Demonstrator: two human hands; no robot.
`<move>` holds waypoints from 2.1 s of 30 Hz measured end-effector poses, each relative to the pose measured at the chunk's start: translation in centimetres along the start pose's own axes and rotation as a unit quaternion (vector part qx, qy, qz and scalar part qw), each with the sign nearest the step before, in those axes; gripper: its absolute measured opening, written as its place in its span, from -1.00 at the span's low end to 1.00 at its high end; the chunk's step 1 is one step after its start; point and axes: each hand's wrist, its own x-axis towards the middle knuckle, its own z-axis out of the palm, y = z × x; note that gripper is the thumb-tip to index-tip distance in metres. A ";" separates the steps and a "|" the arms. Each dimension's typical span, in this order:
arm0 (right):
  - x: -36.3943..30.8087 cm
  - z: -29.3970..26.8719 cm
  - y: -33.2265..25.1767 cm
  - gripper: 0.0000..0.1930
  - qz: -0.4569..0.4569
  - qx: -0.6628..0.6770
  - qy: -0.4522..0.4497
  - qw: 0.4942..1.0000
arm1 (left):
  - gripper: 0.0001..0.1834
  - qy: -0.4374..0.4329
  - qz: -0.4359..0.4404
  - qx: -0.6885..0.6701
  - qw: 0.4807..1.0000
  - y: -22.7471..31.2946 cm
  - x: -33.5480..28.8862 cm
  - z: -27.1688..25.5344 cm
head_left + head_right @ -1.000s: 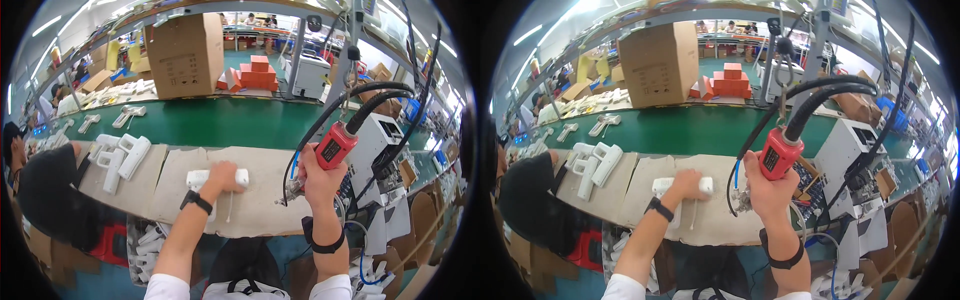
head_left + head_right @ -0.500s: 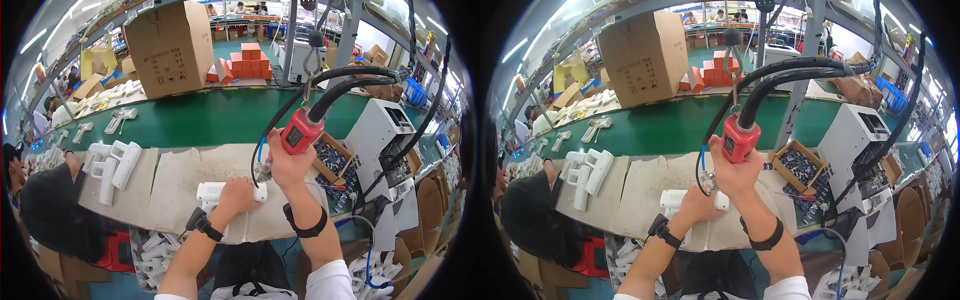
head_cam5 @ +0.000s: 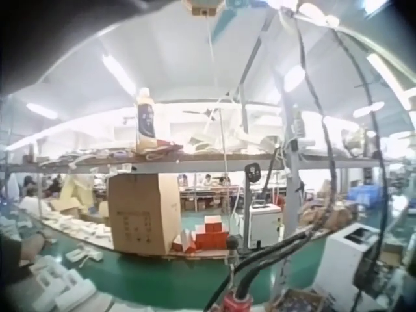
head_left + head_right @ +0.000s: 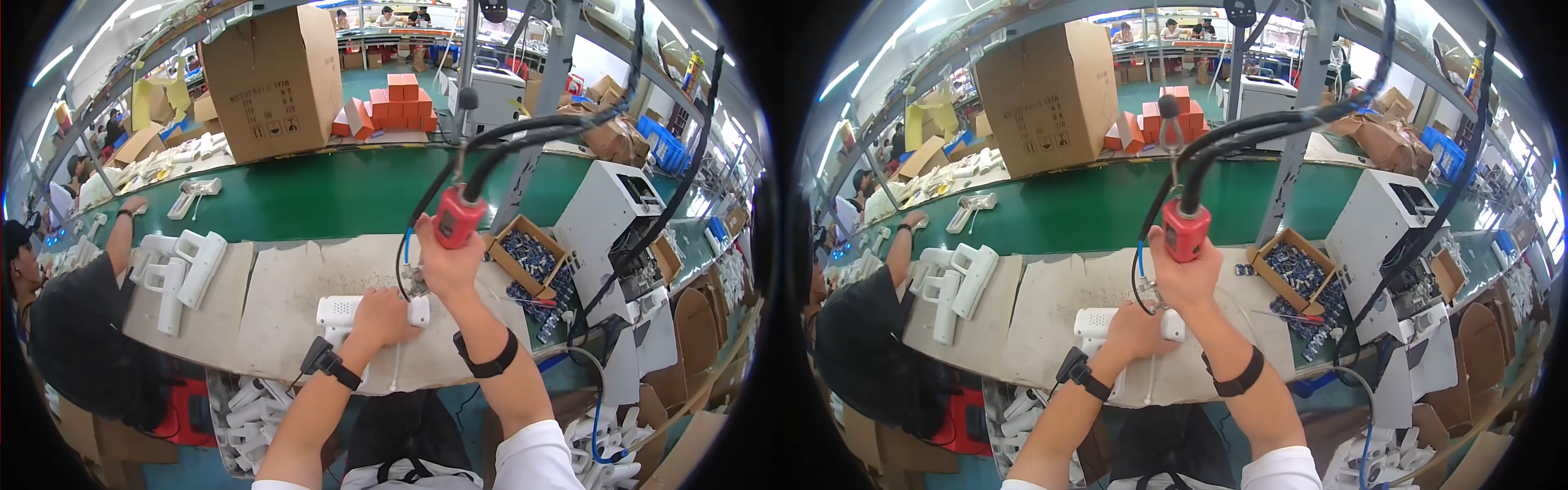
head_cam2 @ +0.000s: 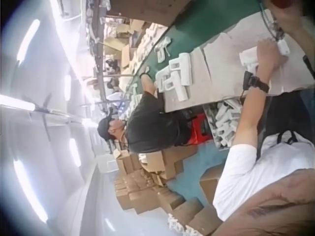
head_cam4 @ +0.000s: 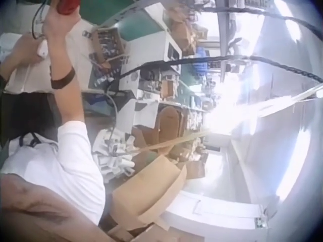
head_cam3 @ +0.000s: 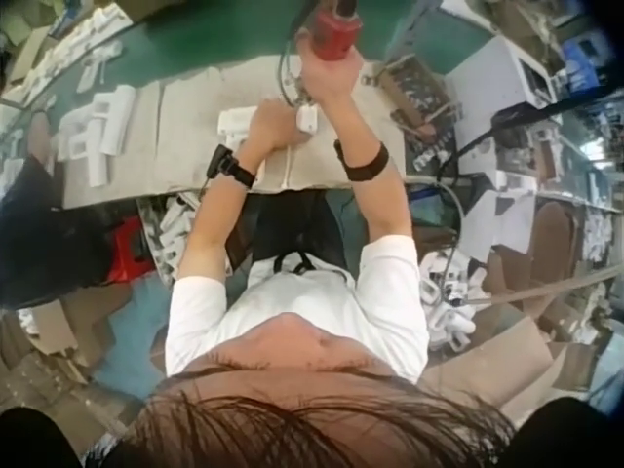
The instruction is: Assembling white plastic casings for electronic devices using an electric screwdriver on a factory production line.
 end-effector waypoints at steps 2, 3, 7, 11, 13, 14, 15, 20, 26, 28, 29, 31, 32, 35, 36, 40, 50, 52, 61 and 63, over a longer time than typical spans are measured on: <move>0.0 -1.1 -2.2 -0.82 -0.022 0.010 0.036 0.999 | -0.33 0.012 0.002 0.003 1.000 0.1 0.1 -0.1; -0.1 -1.5 -3.9 -0.82 -0.020 0.008 0.033 0.999 | -0.35 0.014 -0.032 -0.061 0.998 0.3 -0.1 -0.6; -0.6 -2.3 -7.3 -0.82 -0.051 0.043 0.001 0.998 | -0.37 0.036 -0.053 -0.107 0.992 0.1 -0.9 -1.0; -1.4 -2.1 -6.1 -0.80 -0.029 0.019 -0.026 0.999 | -0.33 0.053 -0.042 -0.059 0.996 -0.4 -0.4 0.5; -1.7 -1.8 -5.1 -0.80 -0.025 0.017 -0.025 0.999 | -0.31 0.098 -0.002 -0.094 0.991 -1.1 0.1 2.0; -1.9 -1.7 -4.1 -0.79 -0.021 0.016 -0.026 0.999 | -0.31 0.098 -0.004 -0.094 0.991 -1.0 0.0 1.7; -2.0 -1.6 -3.1 -0.79 -0.018 0.015 -0.028 0.999 | -0.27 0.071 -0.001 -0.090 0.993 -0.9 0.1 1.3; -2.7 -1.1 -1.2 -0.81 0.009 0.000 -0.029 1.000 | -0.13 0.108 0.068 -0.022 0.992 -3.3 -1.4 -0.7; -0.8 -1.1 -5.5 -0.83 0.010 0.034 -0.027 0.999 | 0.02 -0.066 0.012 -0.089 0.994 -8.3 -3.0 -1.8; -0.1 -0.5 -7.9 -0.82 0.013 0.075 -0.014 0.997 | -0.04 -0.116 -0.050 -0.160 0.979 -5.8 -3.3 -3.4; 0.2 0.3 -8.6 -0.81 -0.006 0.090 -0.013 0.996 | -0.04 -0.116 -0.050 -0.162 0.979 -4.7 -3.4 -3.5; 0.5 1.4 -8.5 -0.80 -0.030 0.104 -0.014 0.994 | 0.05 -0.093 -0.038 -0.125 0.987 -3.2 -3.2 -3.5; 0.4 2.0 -7.7 -0.79 -0.033 0.070 -0.033 0.996 | 0.10 -0.070 -0.022 -0.100 0.992 -3.1 -3.0 -2.4; 0.0 2.9 -5.2 -0.76 -0.030 0.047 -0.051 0.997 | 0.12 -0.089 -0.024 -0.099 0.991 -2.7 -2.7 -2.7; -0.1 3.1 -4.5 -0.75 -0.018 0.040 -0.042 0.998 | 0.12 -0.088 -0.027 -0.102 0.990 -2.7 -2.7 -2.6; 0.2 3.5 -3.2 -0.73 -0.011 0.028 -0.041 0.999 | 0.14 -0.091 -0.015 -0.119 0.989 -3.3 -2.6 -2.4; -0.8 4.5 0.3 -0.75 0.034 0.011 -0.060 0.998 | 0.09 -0.125 -0.056 -0.127 0.982 -2.6 -2.3 -2.3; -1.2 4.3 0.2 -0.79 0.013 0.044 -0.067 0.997 | 0.10 -0.092 -0.049 -0.134 0.985 -2.4 -2.2 -1.9; -0.8 0.4 -7.7 -0.84 -0.015 0.022 -0.058 0.998 | 0.05 0.008 -0.043 -0.165 0.985 -3.8 0.0 0.7; -0.7 0.1 -8.0 -0.83 -0.019 0.038 -0.042 0.998 | 0.04 0.030 -0.036 -0.149 0.988 -3.3 0.1 0.5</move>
